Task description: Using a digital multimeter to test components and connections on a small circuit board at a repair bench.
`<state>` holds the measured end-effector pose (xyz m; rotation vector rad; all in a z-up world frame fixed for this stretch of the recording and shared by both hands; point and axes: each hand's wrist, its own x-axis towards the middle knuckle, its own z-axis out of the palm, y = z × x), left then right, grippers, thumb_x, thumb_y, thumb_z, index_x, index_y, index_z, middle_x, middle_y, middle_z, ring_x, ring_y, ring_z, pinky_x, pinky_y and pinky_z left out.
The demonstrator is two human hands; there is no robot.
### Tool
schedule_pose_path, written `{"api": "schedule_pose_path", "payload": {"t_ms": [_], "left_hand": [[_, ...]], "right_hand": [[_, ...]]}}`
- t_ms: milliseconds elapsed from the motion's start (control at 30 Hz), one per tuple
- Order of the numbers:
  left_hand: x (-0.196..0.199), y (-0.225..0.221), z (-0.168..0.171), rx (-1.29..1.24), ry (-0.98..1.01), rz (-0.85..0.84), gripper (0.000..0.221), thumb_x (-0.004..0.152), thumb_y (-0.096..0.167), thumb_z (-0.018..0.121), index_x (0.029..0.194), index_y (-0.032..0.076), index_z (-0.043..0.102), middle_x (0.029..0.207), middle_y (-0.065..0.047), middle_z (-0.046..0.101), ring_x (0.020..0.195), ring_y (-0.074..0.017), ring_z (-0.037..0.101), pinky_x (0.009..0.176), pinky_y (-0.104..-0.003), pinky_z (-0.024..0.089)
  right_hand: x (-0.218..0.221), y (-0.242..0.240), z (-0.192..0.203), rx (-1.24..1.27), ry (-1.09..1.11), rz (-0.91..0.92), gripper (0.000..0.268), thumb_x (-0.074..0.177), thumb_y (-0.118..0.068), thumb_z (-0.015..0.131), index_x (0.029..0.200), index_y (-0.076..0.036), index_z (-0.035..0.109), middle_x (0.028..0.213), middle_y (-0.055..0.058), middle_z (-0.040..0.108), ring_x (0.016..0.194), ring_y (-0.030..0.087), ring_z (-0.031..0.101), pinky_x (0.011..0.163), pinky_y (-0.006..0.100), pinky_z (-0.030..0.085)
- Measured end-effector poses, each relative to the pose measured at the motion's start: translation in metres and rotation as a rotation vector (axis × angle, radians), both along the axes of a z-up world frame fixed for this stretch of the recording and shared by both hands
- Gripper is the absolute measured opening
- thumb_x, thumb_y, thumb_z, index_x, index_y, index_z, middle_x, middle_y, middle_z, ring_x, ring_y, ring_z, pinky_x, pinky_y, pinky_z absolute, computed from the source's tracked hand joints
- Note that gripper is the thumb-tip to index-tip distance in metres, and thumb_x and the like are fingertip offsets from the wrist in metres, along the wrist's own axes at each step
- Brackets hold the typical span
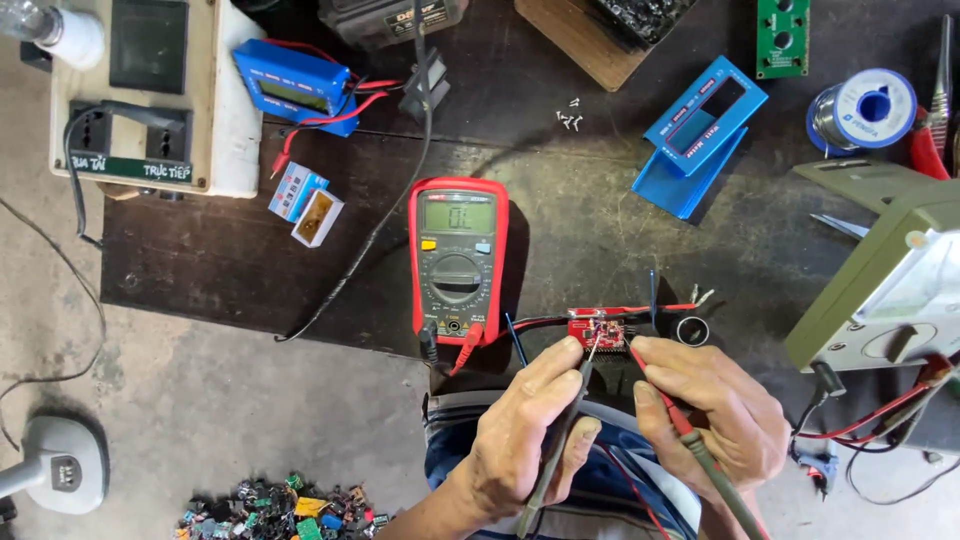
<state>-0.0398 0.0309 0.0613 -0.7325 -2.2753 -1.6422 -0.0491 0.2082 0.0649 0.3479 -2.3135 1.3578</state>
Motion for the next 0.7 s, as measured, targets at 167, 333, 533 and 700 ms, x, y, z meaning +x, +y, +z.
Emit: {"api": "schedule_pose_path", "payload": {"t_ms": [167,333,533,700], "left_hand": [[-0.007,0.003,0.009,-0.121,0.067,0.027,0.029,0.104,0.006,0.055,0.119,-0.019,0.054,0.121,-0.039,0.062,0.116,-0.052,0.069,0.106,-0.052,0.062],[-0.012,0.005,0.018,-0.199,0.058,0.021,0.027,0.103,0.005,0.056,0.118,-0.018,0.055,0.12,-0.039,0.063,0.113,-0.0511,0.071,0.104,-0.05,0.062],[-0.014,0.009,0.02,-0.273,0.091,0.053,0.025,0.101,0.004,0.059,0.115,-0.017,0.056,0.117,-0.038,0.065,0.108,-0.0495,0.073,0.099,-0.048,0.064],[-0.014,0.011,0.021,-0.326,0.128,0.062,0.024,0.101,0.001,0.059,0.113,-0.018,0.058,0.116,-0.038,0.066,0.108,-0.049,0.073,0.098,-0.048,0.065]], "right_hand": [[-0.001,-0.001,0.008,0.056,-0.091,-0.027,0.008,0.084,0.004,0.072,0.09,0.005,0.068,0.097,0.024,0.076,0.088,0.034,0.08,0.075,0.036,0.063],[-0.005,-0.004,0.015,0.037,-0.125,-0.041,0.006,0.084,0.005,0.072,0.088,0.005,0.067,0.096,0.024,0.075,0.088,0.034,0.08,0.077,0.035,0.063],[-0.007,-0.005,0.015,0.027,-0.113,-0.029,0.006,0.085,0.006,0.071,0.088,0.005,0.067,0.094,0.024,0.075,0.086,0.034,0.08,0.077,0.034,0.063],[-0.007,-0.003,0.015,0.041,-0.108,-0.019,0.007,0.085,0.006,0.072,0.09,0.005,0.067,0.095,0.023,0.076,0.086,0.033,0.079,0.078,0.034,0.062]]}}
